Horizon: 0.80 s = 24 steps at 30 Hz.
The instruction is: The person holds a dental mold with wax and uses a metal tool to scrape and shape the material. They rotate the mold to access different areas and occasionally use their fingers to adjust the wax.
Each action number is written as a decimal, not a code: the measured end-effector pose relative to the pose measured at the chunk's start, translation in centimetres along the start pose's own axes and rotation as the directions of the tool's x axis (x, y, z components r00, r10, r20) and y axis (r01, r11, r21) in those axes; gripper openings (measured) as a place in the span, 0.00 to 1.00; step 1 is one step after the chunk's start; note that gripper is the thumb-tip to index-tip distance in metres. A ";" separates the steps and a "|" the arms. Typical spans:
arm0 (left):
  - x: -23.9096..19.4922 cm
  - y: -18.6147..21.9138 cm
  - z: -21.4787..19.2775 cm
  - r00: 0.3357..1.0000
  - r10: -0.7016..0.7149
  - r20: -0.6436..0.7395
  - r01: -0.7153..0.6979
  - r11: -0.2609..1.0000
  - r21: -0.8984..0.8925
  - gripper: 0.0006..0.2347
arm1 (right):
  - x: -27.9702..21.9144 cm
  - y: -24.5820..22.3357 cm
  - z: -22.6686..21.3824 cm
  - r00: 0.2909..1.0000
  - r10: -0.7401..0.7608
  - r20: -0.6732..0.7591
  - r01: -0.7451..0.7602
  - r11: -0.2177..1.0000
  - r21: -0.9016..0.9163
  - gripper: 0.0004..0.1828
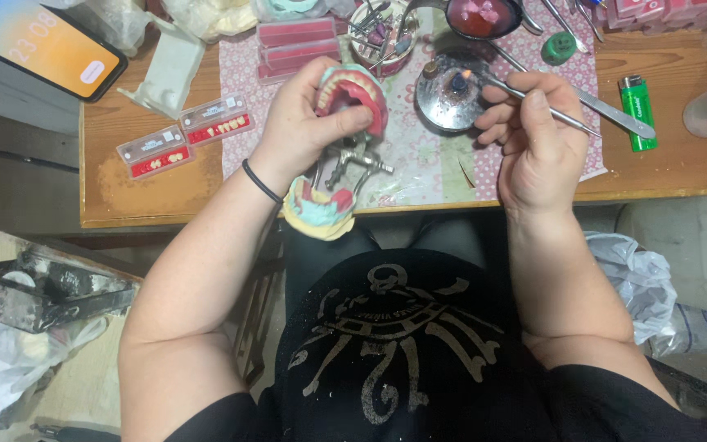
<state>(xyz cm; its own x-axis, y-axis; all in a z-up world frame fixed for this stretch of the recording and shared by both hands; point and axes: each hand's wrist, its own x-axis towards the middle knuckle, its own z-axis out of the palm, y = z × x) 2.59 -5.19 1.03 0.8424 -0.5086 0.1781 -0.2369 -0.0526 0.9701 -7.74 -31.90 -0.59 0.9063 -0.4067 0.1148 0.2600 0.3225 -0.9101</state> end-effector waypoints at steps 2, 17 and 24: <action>0.3 -0.1 0.2 0.997 -0.044 0.068 0.049 0.996 -0.069 0.15 | 0.1 0.2 -0.2 1.000 0.009 0.002 -0.009 1.000 0.014 0.18; 2.1 0.0 -0.3 0.957 -0.099 0.274 0.136 0.983 -0.121 0.12 | 0.2 -0.4 0.1 0.995 0.059 -0.082 -0.055 0.997 0.048 0.18; 1.9 -0.6 -0.4 0.971 -0.060 0.232 0.084 0.992 -0.094 0.16 | 0.1 -0.3 0.2 0.994 0.074 -0.076 -0.071 0.996 0.046 0.17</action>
<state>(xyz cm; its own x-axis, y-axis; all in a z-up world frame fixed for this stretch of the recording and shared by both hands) 4.53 -5.76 0.84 0.7197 -0.6901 0.0765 -0.1193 -0.0143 0.9928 -7.66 -31.89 -0.25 0.8950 -0.4457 0.0164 0.2103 0.3892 -0.8968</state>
